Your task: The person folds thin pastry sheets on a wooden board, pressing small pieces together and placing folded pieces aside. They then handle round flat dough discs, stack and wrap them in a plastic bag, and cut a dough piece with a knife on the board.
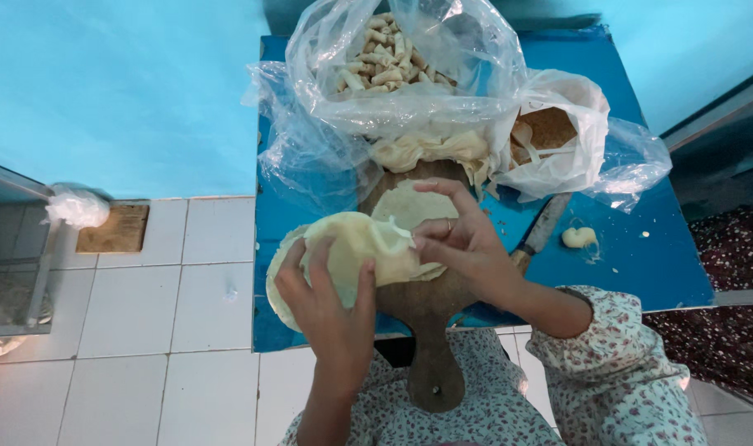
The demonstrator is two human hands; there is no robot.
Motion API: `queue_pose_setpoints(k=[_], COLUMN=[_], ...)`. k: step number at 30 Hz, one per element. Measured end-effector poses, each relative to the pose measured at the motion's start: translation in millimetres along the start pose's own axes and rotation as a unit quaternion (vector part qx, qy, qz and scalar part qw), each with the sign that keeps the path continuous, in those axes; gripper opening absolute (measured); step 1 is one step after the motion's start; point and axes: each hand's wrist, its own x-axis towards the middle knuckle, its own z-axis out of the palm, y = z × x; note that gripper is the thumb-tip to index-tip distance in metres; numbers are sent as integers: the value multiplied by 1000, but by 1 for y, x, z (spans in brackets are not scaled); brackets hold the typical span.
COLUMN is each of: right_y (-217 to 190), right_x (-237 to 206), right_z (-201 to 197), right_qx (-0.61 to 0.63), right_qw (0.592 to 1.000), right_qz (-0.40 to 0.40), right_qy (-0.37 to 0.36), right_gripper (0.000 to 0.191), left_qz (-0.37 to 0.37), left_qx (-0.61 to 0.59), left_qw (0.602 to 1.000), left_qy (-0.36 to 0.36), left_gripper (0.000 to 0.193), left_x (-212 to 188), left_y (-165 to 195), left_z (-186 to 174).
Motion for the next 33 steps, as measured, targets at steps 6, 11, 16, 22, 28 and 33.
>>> queue_pose_setpoints(k=[6, 11, 16, 22, 28, 33], right_y=[10, 14, 17, 25, 26, 32], right_x=[0, -1, -15, -43, -60, -61], right_z=[5, 12, 18, 19, 16, 24], right_qx=[7, 0, -28, -93, -116, -181], right_qw=[1000, 1000, 999, 995, 992, 981], right_qz=[-6, 22, 0, -18, 1, -64], right_qy=[14, -19, -42, 22, 45, 24], right_gripper=[70, 68, 65, 64, 71, 82], left_qz=[55, -58, -50, -98, -50, 87], left_qx=[136, -187, -215, -290, -291, -252], left_qw=[989, 969, 972, 948, 951, 956], left_qy=[34, -147, -79, -91, -88, -122], left_gripper=[59, 28, 16, 5, 11, 21], left_x=[-8, -10, -19, -34, -52, -56], left_y=[10, 7, 2, -12, -14, -12], left_z=[-6, -9, -1, 6, 14, 11])
